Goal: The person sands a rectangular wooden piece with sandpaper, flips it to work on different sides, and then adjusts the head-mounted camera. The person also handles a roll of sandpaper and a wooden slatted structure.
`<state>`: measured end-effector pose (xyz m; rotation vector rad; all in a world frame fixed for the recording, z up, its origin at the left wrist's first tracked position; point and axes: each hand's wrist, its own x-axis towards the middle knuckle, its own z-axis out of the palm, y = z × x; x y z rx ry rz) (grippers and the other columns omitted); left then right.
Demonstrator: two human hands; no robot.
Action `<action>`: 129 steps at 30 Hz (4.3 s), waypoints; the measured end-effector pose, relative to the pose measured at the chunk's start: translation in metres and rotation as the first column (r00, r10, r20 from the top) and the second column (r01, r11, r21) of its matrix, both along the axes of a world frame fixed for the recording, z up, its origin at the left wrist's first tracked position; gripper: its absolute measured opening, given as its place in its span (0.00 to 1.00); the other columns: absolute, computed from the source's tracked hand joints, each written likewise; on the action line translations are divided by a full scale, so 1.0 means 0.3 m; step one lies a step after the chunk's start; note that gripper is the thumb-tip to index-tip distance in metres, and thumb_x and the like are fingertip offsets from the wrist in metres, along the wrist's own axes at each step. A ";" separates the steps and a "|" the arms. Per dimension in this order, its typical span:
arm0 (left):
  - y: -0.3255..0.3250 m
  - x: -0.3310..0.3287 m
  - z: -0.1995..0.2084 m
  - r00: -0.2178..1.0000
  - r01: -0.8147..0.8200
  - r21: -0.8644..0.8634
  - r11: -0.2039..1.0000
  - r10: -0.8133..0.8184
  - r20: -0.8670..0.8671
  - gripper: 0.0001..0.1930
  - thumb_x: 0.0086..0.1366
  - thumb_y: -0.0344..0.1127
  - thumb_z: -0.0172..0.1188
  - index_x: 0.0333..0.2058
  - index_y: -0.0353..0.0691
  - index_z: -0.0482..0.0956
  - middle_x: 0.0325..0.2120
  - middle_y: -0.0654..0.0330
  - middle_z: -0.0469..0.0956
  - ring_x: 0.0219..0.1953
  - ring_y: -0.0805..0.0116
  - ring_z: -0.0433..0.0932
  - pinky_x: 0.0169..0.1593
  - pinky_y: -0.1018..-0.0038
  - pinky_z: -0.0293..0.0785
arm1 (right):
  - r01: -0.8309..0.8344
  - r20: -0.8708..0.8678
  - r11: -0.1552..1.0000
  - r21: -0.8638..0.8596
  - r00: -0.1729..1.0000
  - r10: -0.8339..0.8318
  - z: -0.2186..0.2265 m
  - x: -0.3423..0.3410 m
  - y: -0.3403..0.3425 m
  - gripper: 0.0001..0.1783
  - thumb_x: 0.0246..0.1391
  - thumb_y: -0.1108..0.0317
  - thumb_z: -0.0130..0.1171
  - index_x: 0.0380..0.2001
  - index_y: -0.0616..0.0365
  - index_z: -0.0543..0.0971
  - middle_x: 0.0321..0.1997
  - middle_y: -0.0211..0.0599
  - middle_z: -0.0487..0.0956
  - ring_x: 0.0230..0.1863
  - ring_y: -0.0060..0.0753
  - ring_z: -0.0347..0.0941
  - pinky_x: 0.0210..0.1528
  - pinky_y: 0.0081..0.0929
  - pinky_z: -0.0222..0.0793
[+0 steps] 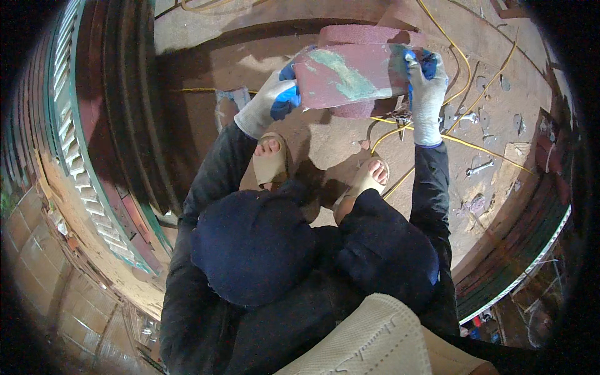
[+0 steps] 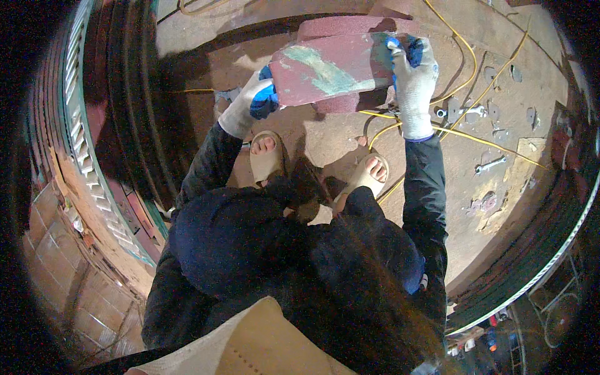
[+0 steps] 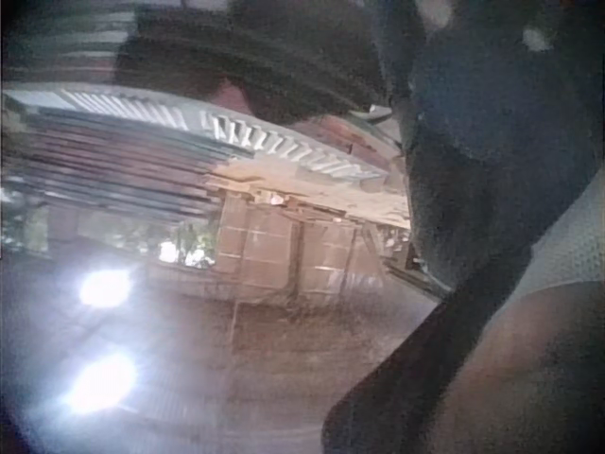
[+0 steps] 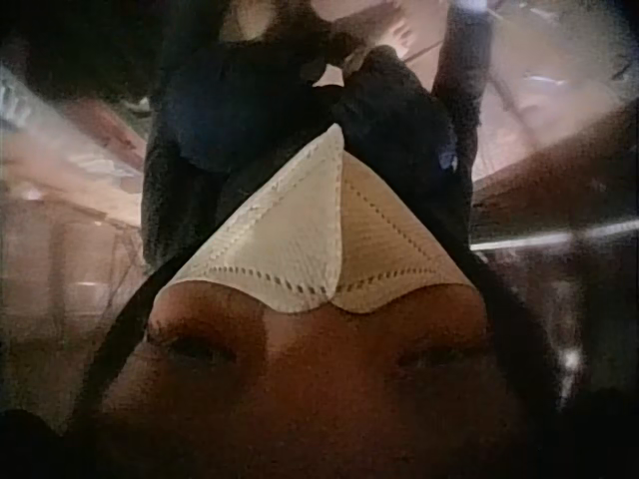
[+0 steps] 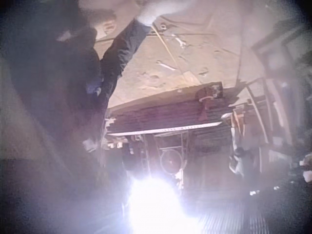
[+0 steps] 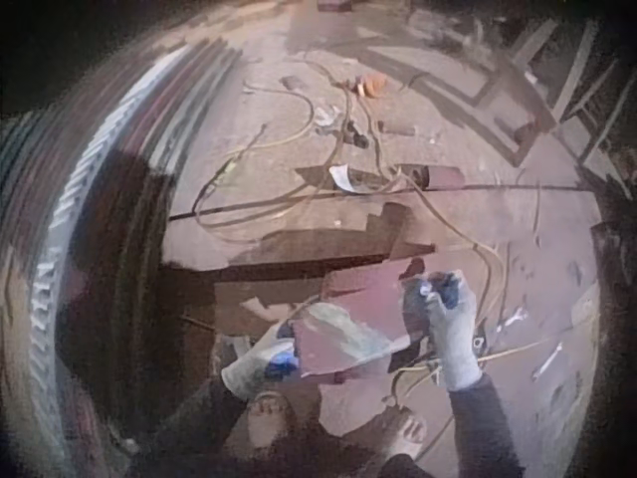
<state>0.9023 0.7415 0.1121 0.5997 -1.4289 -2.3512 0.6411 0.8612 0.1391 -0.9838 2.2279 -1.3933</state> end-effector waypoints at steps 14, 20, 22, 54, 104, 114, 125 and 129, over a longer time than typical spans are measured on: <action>0.017 -0.017 0.068 0.983 -0.113 0.483 0.868 0.027 0.183 0.16 0.63 0.45 0.55 0.45 0.45 0.71 0.28 0.67 0.75 0.24 0.72 0.75 0.33 0.74 0.75 | -0.369 0.467 0.928 -0.044 0.814 0.346 0.037 -0.076 -0.026 0.06 0.53 0.69 0.56 0.34 0.58 0.75 0.30 0.23 0.75 0.31 0.15 0.68 0.36 0.17 0.66; -0.038 -0.090 0.142 0.995 -0.006 0.208 0.978 -0.015 0.098 0.24 0.65 0.40 0.53 0.57 0.43 0.60 0.34 0.69 0.72 0.26 0.82 0.71 0.30 0.82 0.73 | -0.919 0.168 0.390 0.055 0.394 0.904 0.337 0.054 -0.163 0.11 0.49 0.69 0.57 0.38 0.55 0.74 0.37 0.31 0.75 0.40 0.30 0.71 0.46 0.26 0.65; -0.049 -0.136 0.174 0.974 -0.023 0.086 0.996 0.003 0.226 0.28 0.65 0.40 0.52 0.61 0.42 0.54 0.38 0.68 0.72 0.30 0.82 0.72 0.33 0.81 0.74 | -0.772 -0.397 0.561 0.300 0.434 0.809 0.247 0.025 -0.220 0.13 0.51 0.68 0.55 0.42 0.52 0.74 0.38 0.34 0.76 0.40 0.36 0.74 0.43 0.28 0.67; -0.105 -0.155 0.114 0.997 0.048 0.215 0.975 -0.033 -0.073 0.25 0.66 0.42 0.50 0.59 0.38 0.59 0.48 0.54 0.72 0.51 0.66 0.71 0.51 0.70 0.72 | -0.294 0.277 0.945 -0.144 0.905 0.324 0.281 0.073 -0.228 0.05 0.54 0.74 0.54 0.35 0.58 0.75 0.26 0.22 0.73 0.27 0.15 0.67 0.31 0.15 0.66; 0.180 -0.237 -0.224 0.997 -0.039 -0.150 0.988 0.029 -0.067 0.16 0.57 0.30 0.56 0.44 0.41 0.67 0.43 0.60 0.69 0.46 0.69 0.68 0.52 0.75 0.65 | -0.373 0.714 0.784 -0.496 0.339 0.613 -0.103 0.223 -0.091 0.14 0.59 0.60 0.51 0.39 0.60 0.74 0.39 0.29 0.74 0.42 0.22 0.68 0.48 0.23 0.63; 0.198 -0.185 -0.175 0.990 0.139 -0.406 0.903 -0.138 0.033 0.13 0.61 0.32 0.52 0.45 0.40 0.70 0.43 0.59 0.71 0.47 0.68 0.69 0.52 0.76 0.65 | -0.475 0.589 0.772 -0.422 0.504 0.631 0.077 0.167 -0.057 0.18 0.60 0.60 0.47 0.47 0.62 0.74 0.50 0.37 0.74 0.52 0.33 0.68 0.57 0.26 0.60; 0.034 0.021 -0.078 0.993 0.007 0.536 0.844 0.058 -0.104 0.12 0.62 0.33 0.51 0.43 0.33 0.72 0.39 0.60 0.76 0.39 0.68 0.75 0.48 0.69 0.71 | -0.340 0.678 0.898 -0.279 0.592 0.435 0.290 -0.163 0.095 0.13 0.51 0.62 0.55 0.34 0.61 0.75 0.59 0.48 0.66 0.47 0.32 0.68 0.50 0.24 0.62; 0.048 -0.014 0.060 0.984 0.170 0.111 0.979 -0.175 0.038 0.19 0.58 0.30 0.54 0.49 0.33 0.66 0.39 0.57 0.75 0.39 0.68 0.75 0.46 0.70 0.73 | -0.654 0.523 0.577 -0.489 0.309 0.794 0.286 -0.143 0.048 0.16 0.48 0.60 0.57 0.35 0.63 0.75 0.55 0.50 0.70 0.47 0.41 0.71 0.50 0.33 0.64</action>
